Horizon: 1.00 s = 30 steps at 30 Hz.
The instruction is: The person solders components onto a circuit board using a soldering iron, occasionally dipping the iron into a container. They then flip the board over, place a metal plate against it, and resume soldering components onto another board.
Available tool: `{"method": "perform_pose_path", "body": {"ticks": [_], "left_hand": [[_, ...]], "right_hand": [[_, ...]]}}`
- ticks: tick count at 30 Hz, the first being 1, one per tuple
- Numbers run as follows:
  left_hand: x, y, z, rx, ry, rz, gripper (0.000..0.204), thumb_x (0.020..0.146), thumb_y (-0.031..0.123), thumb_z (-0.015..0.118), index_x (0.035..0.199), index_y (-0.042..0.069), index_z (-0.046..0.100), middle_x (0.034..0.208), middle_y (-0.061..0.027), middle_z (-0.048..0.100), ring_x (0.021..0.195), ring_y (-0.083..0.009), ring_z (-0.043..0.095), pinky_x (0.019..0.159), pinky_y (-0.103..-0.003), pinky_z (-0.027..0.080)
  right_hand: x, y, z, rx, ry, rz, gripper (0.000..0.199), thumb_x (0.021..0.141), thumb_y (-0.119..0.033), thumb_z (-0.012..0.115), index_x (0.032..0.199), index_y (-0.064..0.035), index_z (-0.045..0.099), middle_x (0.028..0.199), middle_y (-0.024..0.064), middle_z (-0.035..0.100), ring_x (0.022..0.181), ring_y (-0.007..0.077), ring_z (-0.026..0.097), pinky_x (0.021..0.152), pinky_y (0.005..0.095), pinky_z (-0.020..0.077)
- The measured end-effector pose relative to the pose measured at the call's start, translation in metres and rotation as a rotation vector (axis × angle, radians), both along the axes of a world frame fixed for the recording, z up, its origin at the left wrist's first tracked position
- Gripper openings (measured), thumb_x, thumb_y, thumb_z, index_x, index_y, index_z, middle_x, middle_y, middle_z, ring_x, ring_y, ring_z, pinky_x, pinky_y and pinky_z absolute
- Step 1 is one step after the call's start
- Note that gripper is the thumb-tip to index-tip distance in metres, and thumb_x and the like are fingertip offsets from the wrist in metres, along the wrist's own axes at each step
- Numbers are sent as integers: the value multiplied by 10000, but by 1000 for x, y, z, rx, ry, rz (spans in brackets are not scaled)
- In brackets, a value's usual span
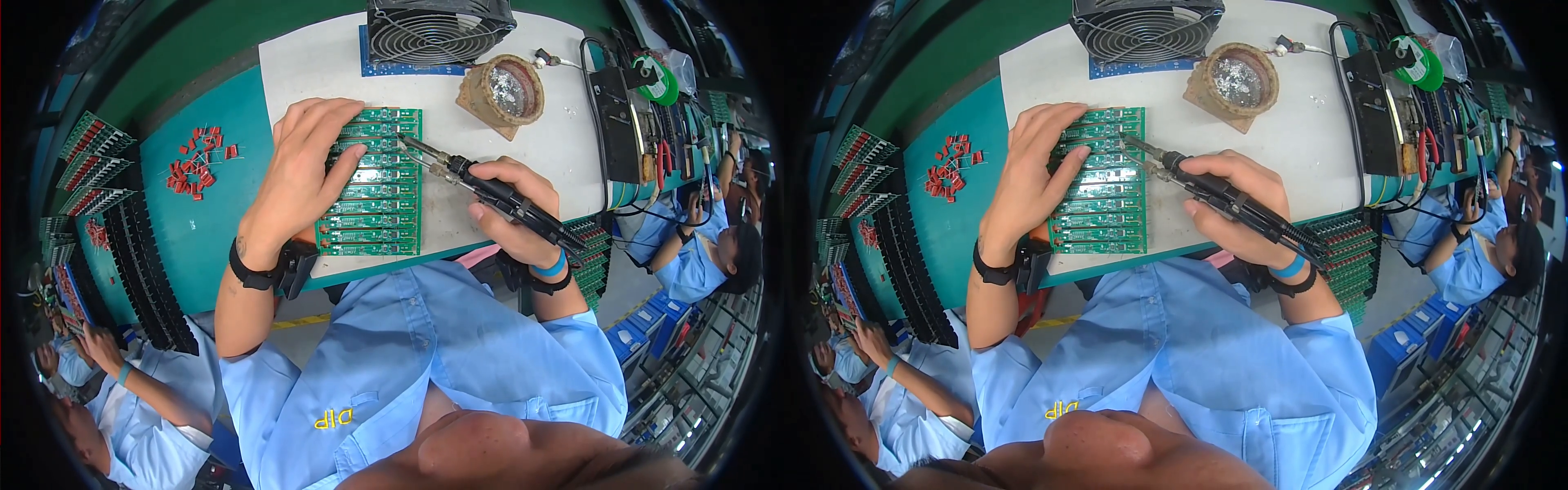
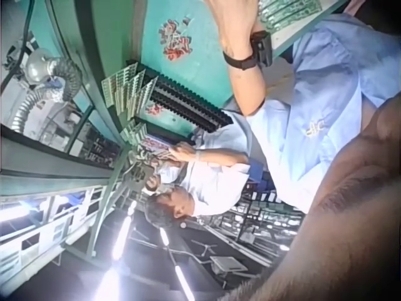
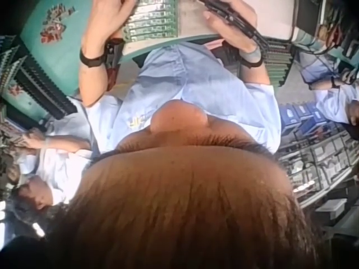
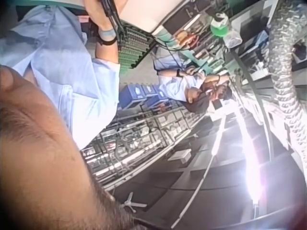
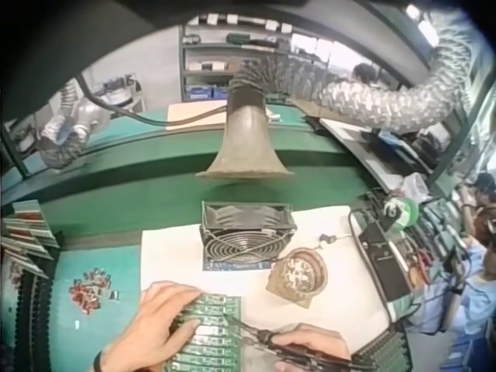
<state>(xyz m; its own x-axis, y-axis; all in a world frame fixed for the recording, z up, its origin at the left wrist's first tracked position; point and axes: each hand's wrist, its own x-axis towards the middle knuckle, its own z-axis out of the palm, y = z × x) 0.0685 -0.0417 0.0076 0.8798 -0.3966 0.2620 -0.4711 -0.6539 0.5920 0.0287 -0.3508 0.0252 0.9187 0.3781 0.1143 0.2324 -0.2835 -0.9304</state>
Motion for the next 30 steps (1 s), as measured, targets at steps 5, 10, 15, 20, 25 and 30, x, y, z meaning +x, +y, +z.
{"method": "perform_pose_path", "body": {"ticks": [5,10,15,20,25,30], "left_hand": [[0,1,0,2,-1,-1,433,942,125,723,1354,29,633,1345,-138,654,1284,-358,545,1105,-449,392],[-1,1,-1,7,7,2,438,942,131,723,1357,28,632,1349,-145,651,1291,-359,541,1111,-451,391],[-1,1,-1,13,16,7,437,942,135,722,1356,28,632,1355,-148,647,1295,-360,538,1115,-455,390],[-1,1,1,15,31,9,434,941,134,720,1352,27,635,1353,-144,646,1297,-360,537,1115,-459,392],[-1,0,1,14,32,9,435,938,133,722,1350,26,636,1345,-139,648,1296,-359,537,1114,-459,393],[0,0,1,13,31,10,436,937,134,724,1350,28,637,1343,-137,649,1292,-357,539,1112,-458,392]], "right_hand": [[2,-6,-1,6,-31,-58,415,814,17,768,1219,34,681,1010,83,700,878,139,671,812,285,526],[8,-1,1,-1,-10,-50,413,820,16,766,1225,30,685,1006,69,703,881,124,668,815,274,526],[10,1,-1,11,19,-45,410,823,14,765,1225,27,689,1009,66,711,884,116,671,821,265,528],[11,3,0,-4,30,-47,410,822,14,764,1225,28,691,1035,73,718,907,121,675,836,271,531],[13,2,-2,-5,-18,-41,411,821,12,764,1224,30,691,1058,81,719,935,130,678,853,277,529],[11,0,-2,1,-25,-55,407,828,-6,775,1224,33,689,1045,88,709,929,138,668,853,280,522]]}}
